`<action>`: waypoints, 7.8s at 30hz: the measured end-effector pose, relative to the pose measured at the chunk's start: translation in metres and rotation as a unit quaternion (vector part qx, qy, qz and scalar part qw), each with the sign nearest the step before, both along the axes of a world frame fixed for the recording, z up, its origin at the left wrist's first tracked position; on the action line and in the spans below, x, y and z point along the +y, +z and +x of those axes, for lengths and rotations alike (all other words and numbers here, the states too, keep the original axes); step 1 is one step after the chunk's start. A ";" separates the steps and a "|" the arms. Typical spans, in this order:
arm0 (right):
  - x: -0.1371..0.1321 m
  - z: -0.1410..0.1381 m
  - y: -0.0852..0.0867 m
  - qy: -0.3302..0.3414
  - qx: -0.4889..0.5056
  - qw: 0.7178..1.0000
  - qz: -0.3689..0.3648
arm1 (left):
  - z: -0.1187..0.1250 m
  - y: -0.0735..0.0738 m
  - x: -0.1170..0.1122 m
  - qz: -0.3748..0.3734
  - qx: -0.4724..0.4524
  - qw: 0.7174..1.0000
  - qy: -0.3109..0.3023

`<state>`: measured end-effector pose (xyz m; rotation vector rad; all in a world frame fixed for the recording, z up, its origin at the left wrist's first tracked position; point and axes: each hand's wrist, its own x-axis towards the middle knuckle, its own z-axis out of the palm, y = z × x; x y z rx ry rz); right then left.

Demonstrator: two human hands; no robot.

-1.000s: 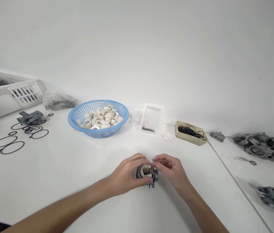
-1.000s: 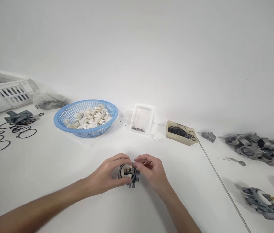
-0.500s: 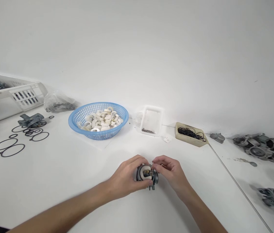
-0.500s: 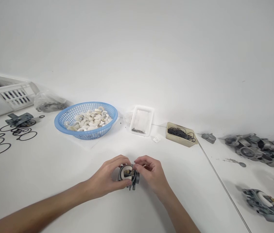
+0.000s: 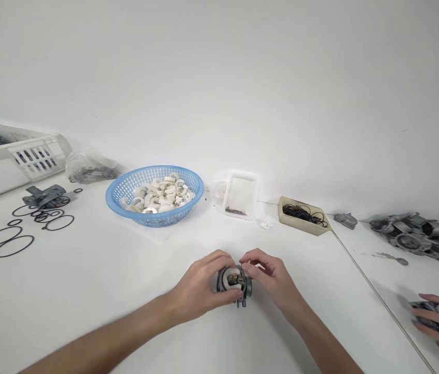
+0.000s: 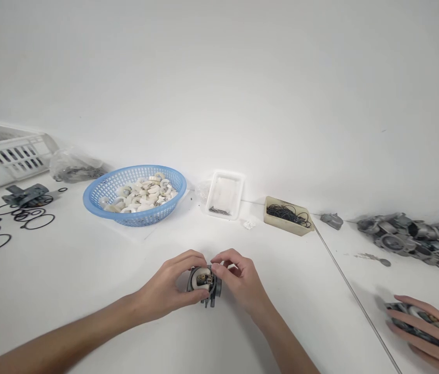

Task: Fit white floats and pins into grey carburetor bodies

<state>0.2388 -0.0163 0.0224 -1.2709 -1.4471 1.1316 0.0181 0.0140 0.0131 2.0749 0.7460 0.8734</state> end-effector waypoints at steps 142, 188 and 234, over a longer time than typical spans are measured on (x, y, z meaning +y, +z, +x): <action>0.011 0.026 -0.003 0.166 -0.038 0.985 0.010 | -0.007 0.011 0.013 -0.056 0.015 0.995 -0.079; 0.003 0.027 0.009 0.170 -0.092 0.978 0.075 | -0.001 0.003 0.000 0.003 0.034 0.999 -0.022; -0.003 0.022 0.011 0.142 -0.141 0.974 0.110 | -0.001 -0.001 0.002 0.039 0.011 0.999 -0.018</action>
